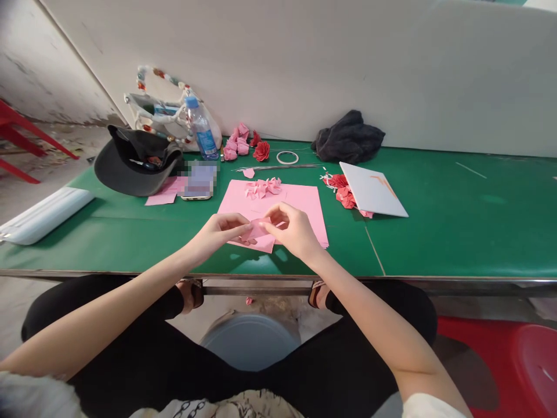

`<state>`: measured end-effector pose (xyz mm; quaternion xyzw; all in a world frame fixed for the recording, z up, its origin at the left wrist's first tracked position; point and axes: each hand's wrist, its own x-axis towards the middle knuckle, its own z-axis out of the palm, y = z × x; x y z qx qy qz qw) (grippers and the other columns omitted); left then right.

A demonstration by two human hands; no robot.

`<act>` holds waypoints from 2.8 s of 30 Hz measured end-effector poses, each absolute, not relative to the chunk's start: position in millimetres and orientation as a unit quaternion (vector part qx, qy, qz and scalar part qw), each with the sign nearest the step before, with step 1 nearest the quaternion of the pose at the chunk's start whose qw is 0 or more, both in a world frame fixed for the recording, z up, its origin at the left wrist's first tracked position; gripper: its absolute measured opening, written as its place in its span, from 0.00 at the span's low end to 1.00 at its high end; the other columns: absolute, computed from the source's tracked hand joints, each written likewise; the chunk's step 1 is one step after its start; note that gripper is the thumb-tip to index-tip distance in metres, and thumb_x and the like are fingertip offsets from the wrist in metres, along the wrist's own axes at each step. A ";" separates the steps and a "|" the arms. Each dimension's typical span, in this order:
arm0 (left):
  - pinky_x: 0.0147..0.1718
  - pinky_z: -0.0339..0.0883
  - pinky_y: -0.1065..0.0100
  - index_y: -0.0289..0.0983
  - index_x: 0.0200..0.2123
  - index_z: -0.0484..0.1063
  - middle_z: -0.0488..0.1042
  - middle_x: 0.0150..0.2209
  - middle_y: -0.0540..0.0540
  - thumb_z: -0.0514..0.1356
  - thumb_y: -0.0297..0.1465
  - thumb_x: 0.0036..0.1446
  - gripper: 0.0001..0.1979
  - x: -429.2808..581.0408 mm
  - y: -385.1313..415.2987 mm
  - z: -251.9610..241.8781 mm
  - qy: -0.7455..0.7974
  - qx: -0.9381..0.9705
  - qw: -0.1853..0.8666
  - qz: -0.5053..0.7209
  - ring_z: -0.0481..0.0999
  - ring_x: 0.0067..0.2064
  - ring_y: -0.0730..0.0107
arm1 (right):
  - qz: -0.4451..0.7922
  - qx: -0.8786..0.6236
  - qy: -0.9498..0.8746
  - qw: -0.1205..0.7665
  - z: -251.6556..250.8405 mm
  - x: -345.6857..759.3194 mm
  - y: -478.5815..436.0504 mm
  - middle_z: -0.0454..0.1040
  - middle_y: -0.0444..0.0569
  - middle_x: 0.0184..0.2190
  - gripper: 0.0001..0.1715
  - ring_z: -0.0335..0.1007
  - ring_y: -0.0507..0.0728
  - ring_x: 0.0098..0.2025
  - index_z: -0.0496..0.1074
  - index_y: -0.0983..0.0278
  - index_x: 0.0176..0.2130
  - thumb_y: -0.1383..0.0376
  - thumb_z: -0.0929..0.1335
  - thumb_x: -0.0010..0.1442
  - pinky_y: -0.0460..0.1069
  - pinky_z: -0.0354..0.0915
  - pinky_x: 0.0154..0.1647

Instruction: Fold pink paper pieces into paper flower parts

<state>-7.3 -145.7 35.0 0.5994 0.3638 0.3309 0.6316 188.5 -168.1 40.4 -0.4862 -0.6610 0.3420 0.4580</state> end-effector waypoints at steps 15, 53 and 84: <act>0.40 0.76 0.60 0.33 0.33 0.74 0.76 0.29 0.47 0.67 0.39 0.52 0.14 -14.1 -145.0 38.9 0.357 0.570 0.659 0.336 0.81 0.34 0.63 | 0.364 -0.433 -0.672 0.477 37.2 182.0 -173.7 0.75 0.49 0.37 0.09 0.74 0.57 0.40 0.75 0.60 0.34 0.57 0.72 0.55 0.51 0.76 0.34; 0.28 0.69 0.73 0.32 0.34 0.73 0.75 0.31 0.46 0.64 0.39 0.54 0.14 -10.0 -144.3 24.6 0.375 0.623 0.598 0.337 0.75 0.31 0.73 | 0.417 -0.494 -0.650 0.399 28.2 180.3 -170.4 0.79 0.49 0.29 0.11 0.77 0.56 0.28 0.74 0.65 0.32 0.59 0.72 0.54 0.50 0.75 0.32; 0.24 0.62 0.76 0.34 0.32 0.73 0.75 0.27 0.48 0.67 0.37 0.51 0.12 -18.8 -134.6 24.2 0.317 0.539 0.748 0.223 0.70 0.26 0.79 | 0.498 -0.345 -0.713 0.353 24.6 187.4 -168.0 0.80 0.45 0.32 0.07 0.77 0.55 0.35 0.79 0.58 0.34 0.59 0.71 0.56 0.54 0.75 0.40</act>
